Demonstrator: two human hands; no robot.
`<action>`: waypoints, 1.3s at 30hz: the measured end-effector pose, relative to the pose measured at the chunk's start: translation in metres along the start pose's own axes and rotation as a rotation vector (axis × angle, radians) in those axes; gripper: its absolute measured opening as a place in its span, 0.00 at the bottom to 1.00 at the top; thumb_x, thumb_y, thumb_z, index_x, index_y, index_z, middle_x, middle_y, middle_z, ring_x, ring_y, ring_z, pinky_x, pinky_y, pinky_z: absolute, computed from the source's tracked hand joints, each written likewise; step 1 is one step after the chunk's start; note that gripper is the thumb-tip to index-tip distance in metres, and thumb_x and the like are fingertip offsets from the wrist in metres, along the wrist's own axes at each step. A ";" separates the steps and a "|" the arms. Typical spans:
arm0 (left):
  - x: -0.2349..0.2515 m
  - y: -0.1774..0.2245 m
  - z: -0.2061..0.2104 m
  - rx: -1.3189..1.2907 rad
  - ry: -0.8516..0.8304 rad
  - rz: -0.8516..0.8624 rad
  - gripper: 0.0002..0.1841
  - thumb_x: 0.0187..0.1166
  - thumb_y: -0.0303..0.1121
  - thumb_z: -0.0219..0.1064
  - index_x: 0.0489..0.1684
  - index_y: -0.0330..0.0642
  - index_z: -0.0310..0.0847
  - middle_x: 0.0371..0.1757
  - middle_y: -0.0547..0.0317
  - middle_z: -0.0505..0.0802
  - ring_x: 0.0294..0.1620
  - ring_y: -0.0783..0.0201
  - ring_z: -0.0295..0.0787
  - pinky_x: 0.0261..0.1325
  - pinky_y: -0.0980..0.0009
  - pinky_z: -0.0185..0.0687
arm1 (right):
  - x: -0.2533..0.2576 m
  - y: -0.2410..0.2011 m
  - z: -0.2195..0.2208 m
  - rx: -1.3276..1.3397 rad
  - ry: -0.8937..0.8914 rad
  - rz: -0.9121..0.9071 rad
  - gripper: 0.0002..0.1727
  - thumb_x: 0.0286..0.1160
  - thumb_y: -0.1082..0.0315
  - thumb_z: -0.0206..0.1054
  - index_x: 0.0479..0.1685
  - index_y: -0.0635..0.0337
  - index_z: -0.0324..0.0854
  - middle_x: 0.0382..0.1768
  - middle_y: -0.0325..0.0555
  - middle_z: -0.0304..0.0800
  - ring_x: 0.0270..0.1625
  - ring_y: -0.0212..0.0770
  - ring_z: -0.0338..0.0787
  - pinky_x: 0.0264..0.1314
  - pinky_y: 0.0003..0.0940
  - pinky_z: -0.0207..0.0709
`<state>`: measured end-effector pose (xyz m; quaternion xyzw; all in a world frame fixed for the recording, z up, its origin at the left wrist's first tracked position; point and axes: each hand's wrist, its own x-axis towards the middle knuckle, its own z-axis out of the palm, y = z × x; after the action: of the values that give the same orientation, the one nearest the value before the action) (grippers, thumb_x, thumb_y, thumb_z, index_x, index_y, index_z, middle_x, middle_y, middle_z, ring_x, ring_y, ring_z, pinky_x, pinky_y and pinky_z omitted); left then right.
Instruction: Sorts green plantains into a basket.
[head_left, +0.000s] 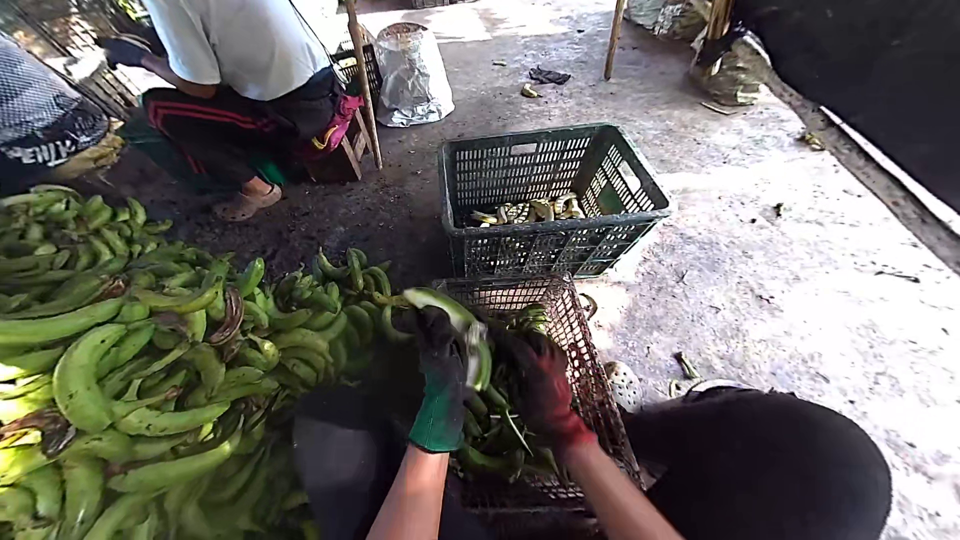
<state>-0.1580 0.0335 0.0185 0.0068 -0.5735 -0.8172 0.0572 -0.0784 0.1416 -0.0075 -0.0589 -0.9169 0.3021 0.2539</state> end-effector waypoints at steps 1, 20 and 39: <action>-0.005 0.004 -0.003 0.066 -0.146 -0.082 0.30 0.83 0.34 0.55 0.79 0.23 0.54 0.53 0.57 0.82 0.50 0.82 0.80 0.57 0.82 0.78 | 0.026 0.006 -0.011 -0.028 -0.104 0.006 0.25 0.72 0.67 0.65 0.70 0.43 0.87 0.60 0.62 0.90 0.64 0.70 0.86 0.68 0.74 0.71; 0.022 0.017 -0.008 -0.266 0.125 -0.414 0.16 0.95 0.39 0.43 0.60 0.37 0.72 0.34 0.57 0.87 0.31 0.68 0.89 0.34 0.70 0.89 | -0.010 0.011 0.005 -0.109 0.133 -0.290 0.19 0.79 0.50 0.57 0.65 0.27 0.85 0.52 0.52 0.92 0.54 0.57 0.90 0.64 0.62 0.75; 0.027 0.007 -0.032 -0.214 0.262 -0.411 0.18 0.95 0.40 0.44 0.69 0.38 0.68 0.40 0.54 0.85 0.34 0.67 0.85 0.37 0.69 0.86 | -0.009 -0.029 0.005 -0.144 0.025 -0.197 0.21 0.73 0.55 0.62 0.65 0.31 0.90 0.50 0.54 0.92 0.48 0.61 0.91 0.47 0.63 0.80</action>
<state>-0.1818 -0.0019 0.0159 0.2229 -0.4580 -0.8598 -0.0358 -0.0716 0.1133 0.0020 0.0097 -0.9344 0.2081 0.2890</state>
